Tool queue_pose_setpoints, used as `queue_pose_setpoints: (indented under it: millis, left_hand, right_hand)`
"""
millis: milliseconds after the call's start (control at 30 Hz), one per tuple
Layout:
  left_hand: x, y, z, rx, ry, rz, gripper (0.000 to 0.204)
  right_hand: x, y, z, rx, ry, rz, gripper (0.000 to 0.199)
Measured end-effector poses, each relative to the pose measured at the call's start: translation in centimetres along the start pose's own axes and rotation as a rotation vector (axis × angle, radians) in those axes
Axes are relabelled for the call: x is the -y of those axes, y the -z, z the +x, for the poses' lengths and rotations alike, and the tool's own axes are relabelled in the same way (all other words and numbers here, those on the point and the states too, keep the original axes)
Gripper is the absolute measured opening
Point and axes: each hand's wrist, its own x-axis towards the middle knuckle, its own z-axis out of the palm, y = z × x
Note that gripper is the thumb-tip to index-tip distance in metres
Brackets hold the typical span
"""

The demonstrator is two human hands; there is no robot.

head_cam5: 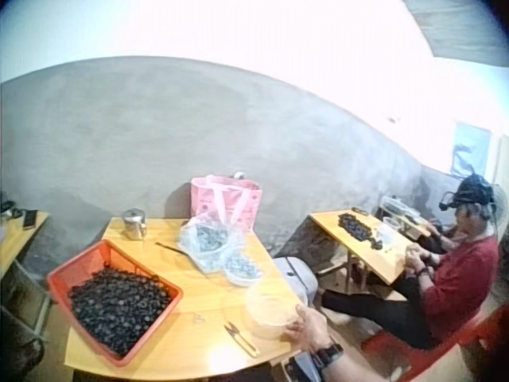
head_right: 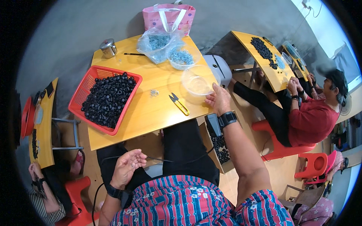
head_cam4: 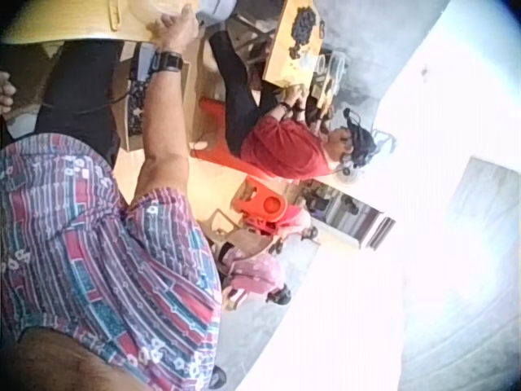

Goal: Assembling small black plastic components onto a black cord.

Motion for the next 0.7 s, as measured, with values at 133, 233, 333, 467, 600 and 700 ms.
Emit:
queue_pose_setpoints:
  millis: [133,233,333,467,600,700]
  left_hand:
    - [0.1,0.5,-0.1,-0.034,-0.007,-0.009,0.051]
    - [0.2,1.0,0.1,-0.042,-0.018,-0.017,0.051]
    - [0.5,1.6,0.0,-0.027,-0.029,-0.028,0.052]
    - [0.6,2.0,0.3,-0.021,-0.006,-0.021,0.053]
    - [0.2,2.5,-0.5,-0.047,0.009,-0.067,0.052]
    - [0.0,3.1,-0.9,-0.057,0.000,-0.100,0.053]
  right_hand:
    - [0.0,-0.5,-0.3,-0.050,0.047,-0.113,0.046]
    - [-0.2,-0.9,-0.8,-0.014,0.053,-0.158,0.046]
    - [-0.1,-1.2,-1.9,0.001,0.062,-0.266,0.049]
    - [-0.3,0.3,-1.6,-0.187,0.318,-0.435,0.052]
    - [-1.8,-0.5,-5.0,-0.143,0.727,-0.419,0.031]
    - [-2.2,-4.4,-9.0,0.120,0.984,-0.621,0.012]
